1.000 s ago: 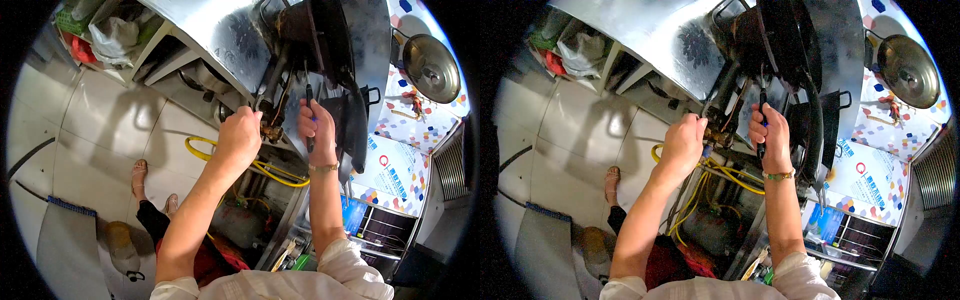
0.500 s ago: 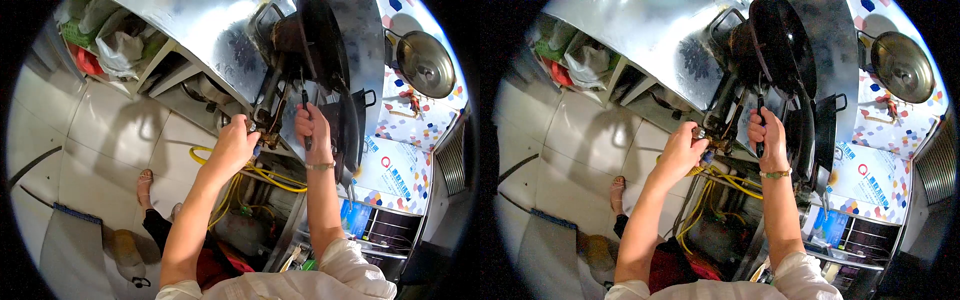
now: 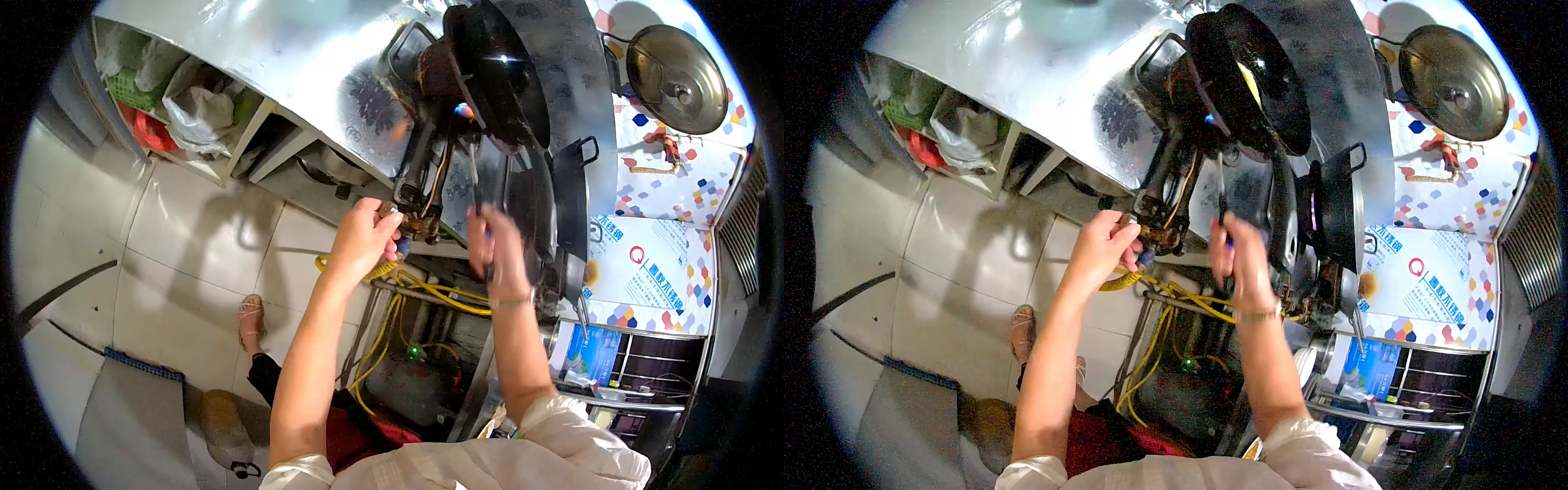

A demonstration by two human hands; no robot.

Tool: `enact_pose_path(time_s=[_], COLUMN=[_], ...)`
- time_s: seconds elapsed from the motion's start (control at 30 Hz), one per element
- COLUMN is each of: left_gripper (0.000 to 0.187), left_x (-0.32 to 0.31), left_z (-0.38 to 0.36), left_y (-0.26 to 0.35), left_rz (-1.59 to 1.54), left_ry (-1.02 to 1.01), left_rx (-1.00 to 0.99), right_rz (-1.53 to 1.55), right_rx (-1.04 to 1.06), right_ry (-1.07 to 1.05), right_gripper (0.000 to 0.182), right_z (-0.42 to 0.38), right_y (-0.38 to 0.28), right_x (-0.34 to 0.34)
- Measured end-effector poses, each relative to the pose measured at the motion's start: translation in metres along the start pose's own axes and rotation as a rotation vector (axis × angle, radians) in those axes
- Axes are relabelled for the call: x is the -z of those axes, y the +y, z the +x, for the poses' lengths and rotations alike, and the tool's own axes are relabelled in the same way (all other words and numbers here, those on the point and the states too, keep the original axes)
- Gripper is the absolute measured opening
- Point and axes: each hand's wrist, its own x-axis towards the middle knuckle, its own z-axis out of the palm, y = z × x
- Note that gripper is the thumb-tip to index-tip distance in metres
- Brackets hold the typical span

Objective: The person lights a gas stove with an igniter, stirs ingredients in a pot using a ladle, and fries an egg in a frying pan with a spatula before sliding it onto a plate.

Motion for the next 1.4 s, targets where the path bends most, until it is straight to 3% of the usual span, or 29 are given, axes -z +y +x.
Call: enact_pose_path(time_s=[0.2,0.37,0.47,0.67,0.87,1.4], left_gripper=[0.042,0.04,0.037,0.031,0.028,0.026], left_x=[-0.002,-0.007,-0.009,-0.011,-0.01,-0.005], left_z=[0.004,0.01,0.01,0.012,0.013,0.018], left_y=[0.004,0.007,0.013,0.017,0.015,0.006], left_rz=[-0.073,-0.038,0.065,0.115,0.052,0.019], left_ry=[0.091,0.102,0.151,0.159,0.159,0.104], left_rx=[0.116,0.102,0.133,0.183,0.179,0.202], right_rz=[-0.035,-0.046,-0.204,-0.35,-0.17,-0.084], right_rx=[-0.03,-0.121,-0.202,-0.48,-0.629,-0.555], right_ry=[-0.009,0.062,0.084,0.054,0.095,0.082], right_gripper=[0.029,0.029,0.026,0.018,0.017,0.016], right_z=[-0.11,-0.154,-0.184,-0.219,-0.23,-0.21], right_y=[0.065,0.123,0.159,0.228,0.223,0.215], right_x=[0.039,0.111,0.148,0.197,0.192,0.174])
